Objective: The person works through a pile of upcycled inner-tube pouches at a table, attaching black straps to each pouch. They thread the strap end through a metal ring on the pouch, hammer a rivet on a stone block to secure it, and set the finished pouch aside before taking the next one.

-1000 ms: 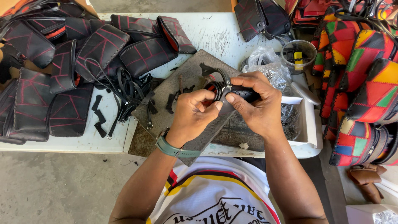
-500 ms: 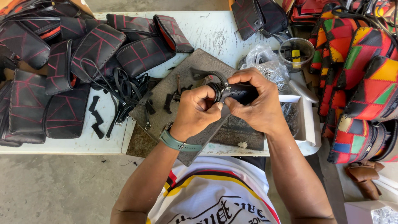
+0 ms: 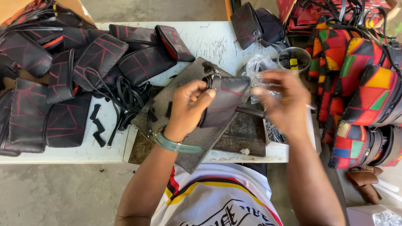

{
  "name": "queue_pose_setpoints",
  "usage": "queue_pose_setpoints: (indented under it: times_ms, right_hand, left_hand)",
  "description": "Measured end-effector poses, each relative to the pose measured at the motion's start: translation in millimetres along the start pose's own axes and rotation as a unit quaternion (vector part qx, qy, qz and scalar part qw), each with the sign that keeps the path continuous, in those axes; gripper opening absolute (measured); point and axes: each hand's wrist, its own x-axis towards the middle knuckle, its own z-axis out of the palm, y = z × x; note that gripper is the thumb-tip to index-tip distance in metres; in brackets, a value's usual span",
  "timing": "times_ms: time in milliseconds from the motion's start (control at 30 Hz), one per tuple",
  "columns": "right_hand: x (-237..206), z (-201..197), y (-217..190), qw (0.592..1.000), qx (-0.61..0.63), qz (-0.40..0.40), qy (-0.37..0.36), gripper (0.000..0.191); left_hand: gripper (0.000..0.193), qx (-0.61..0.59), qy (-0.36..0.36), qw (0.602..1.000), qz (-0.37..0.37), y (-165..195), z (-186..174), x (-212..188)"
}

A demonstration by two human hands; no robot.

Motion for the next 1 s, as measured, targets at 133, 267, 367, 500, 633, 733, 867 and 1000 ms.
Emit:
queue_pose_setpoints:
  times_ms: [133,267,367,500,633,733,867,1000]
  right_hand:
    - [-31,-49,52,0.917,-0.354,0.028,-0.184,0.011]
    - [-58,-39,120,0.756,-0.561,0.080,-0.327,0.018]
    - [-66,-37,144,0.735,-0.573,0.114,-0.343,0.022]
    - [-71,-41,138,0.745,-0.568,0.128,-0.324,0.025]
    - [-65,-33,121,0.717,-0.557,0.169,-0.383,0.026]
    - [-52,-33,110,0.713,-0.536,0.195,-0.409,0.025]
    - [-38,-40,98,0.715,-0.492,0.191,-0.458,0.023]
    - [-37,-40,91,0.706,-0.500,0.154,-0.477,0.020]
  left_hand:
    - [0.019,-0.090,-0.007,0.995,-0.052,-9,-23,-2]
    - [0.022,-0.204,-0.025,0.976,-0.064,-20,-28,-1]
    - [0.020,-0.262,-0.026,0.962,-0.067,-24,-30,-2]
    - [0.012,-0.289,-0.003,0.953,-0.093,-25,-40,-1]
    - [0.008,-0.368,0.007,0.925,-0.097,-27,-44,1]
    - [0.009,-0.368,0.032,0.924,-0.101,-28,-42,6]
    - [0.008,-0.373,0.036,0.919,-0.123,-32,-41,9]
    - [0.004,-0.347,0.065,0.929,-0.108,-41,-43,16]
